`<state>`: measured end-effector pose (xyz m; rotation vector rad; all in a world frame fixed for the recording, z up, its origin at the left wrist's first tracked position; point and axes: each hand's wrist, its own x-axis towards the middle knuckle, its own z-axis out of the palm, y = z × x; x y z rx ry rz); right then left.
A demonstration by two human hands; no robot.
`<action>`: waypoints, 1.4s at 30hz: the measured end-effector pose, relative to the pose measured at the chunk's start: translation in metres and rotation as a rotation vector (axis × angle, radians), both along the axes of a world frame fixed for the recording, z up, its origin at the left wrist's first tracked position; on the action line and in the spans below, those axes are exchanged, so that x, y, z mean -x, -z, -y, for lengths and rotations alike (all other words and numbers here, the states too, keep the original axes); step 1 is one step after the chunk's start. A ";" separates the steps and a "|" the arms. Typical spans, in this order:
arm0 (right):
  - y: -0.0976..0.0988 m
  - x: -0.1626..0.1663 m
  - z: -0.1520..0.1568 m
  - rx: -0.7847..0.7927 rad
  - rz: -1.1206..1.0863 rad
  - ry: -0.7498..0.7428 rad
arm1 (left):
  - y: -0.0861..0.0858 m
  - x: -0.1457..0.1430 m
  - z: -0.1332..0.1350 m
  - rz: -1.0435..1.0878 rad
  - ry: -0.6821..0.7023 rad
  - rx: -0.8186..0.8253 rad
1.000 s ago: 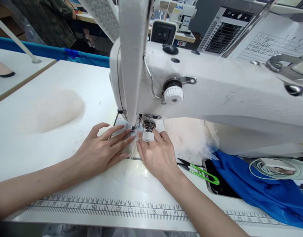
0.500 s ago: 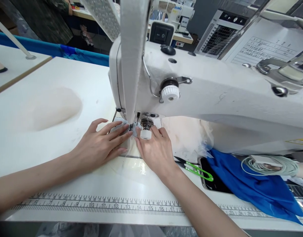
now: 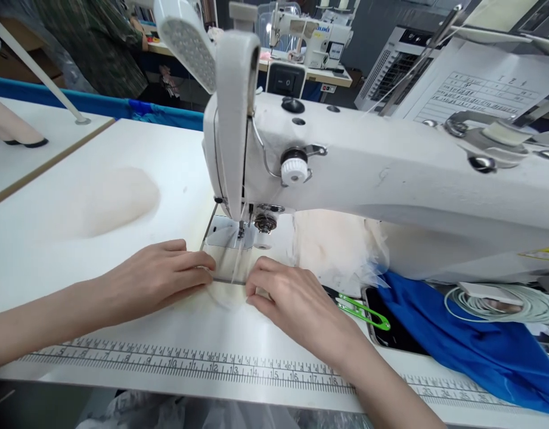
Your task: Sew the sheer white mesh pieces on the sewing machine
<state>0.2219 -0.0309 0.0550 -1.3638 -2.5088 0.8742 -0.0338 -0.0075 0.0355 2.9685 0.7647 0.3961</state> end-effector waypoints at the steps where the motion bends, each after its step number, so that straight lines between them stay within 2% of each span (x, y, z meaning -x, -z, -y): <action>1: 0.001 -0.001 -0.001 0.037 -0.041 0.046 | -0.001 -0.001 0.001 0.023 -0.044 0.055; 3: 0.002 -0.002 -0.003 0.081 -0.119 0.147 | -0.005 -0.005 0.001 0.042 -0.132 0.171; 5: 0.003 -0.001 -0.004 0.049 -0.147 0.199 | -0.009 -0.010 -0.001 0.013 -0.186 0.236; 10: 0.011 0.006 -0.006 -0.257 -0.085 0.165 | -0.013 -0.025 -0.022 -0.069 -0.223 0.320; 13: 0.021 0.008 -0.008 -0.497 -0.135 0.218 | -0.014 -0.030 -0.037 -0.077 -0.214 0.412; 15: 0.027 0.008 -0.010 -0.594 -0.184 0.247 | -0.017 -0.031 -0.045 -0.060 -0.215 0.517; 18: 0.031 0.007 -0.013 -0.599 -0.199 0.256 | -0.020 -0.029 -0.052 0.019 -0.175 0.680; 21: 0.031 0.008 -0.013 -0.570 -0.174 0.247 | -0.017 -0.023 -0.050 0.099 -0.112 0.720; 23: 0.029 0.008 -0.011 -0.560 -0.148 0.194 | -0.011 -0.020 -0.044 0.117 -0.063 0.631; 24: 0.028 0.008 -0.010 -0.569 -0.128 0.150 | -0.006 -0.020 -0.039 0.119 -0.034 0.530; 28: 0.028 0.009 -0.007 -0.679 -0.043 -0.013 | 0.013 -0.019 -0.017 0.126 0.046 -0.124; 29: 0.029 0.009 -0.007 -0.696 -0.033 -0.034 | 0.016 -0.019 -0.012 0.119 0.039 -0.247; 31: 0.031 0.009 -0.006 -0.700 -0.029 -0.057 | 0.021 -0.019 -0.003 0.097 0.002 -0.380; 36: 0.032 0.009 -0.005 -0.677 -0.037 -0.060 | 0.025 -0.018 0.006 0.031 -0.035 -0.363; 42: 0.032 0.010 -0.006 -0.689 -0.005 -0.048 | 0.028 -0.016 0.001 0.050 -0.040 -0.289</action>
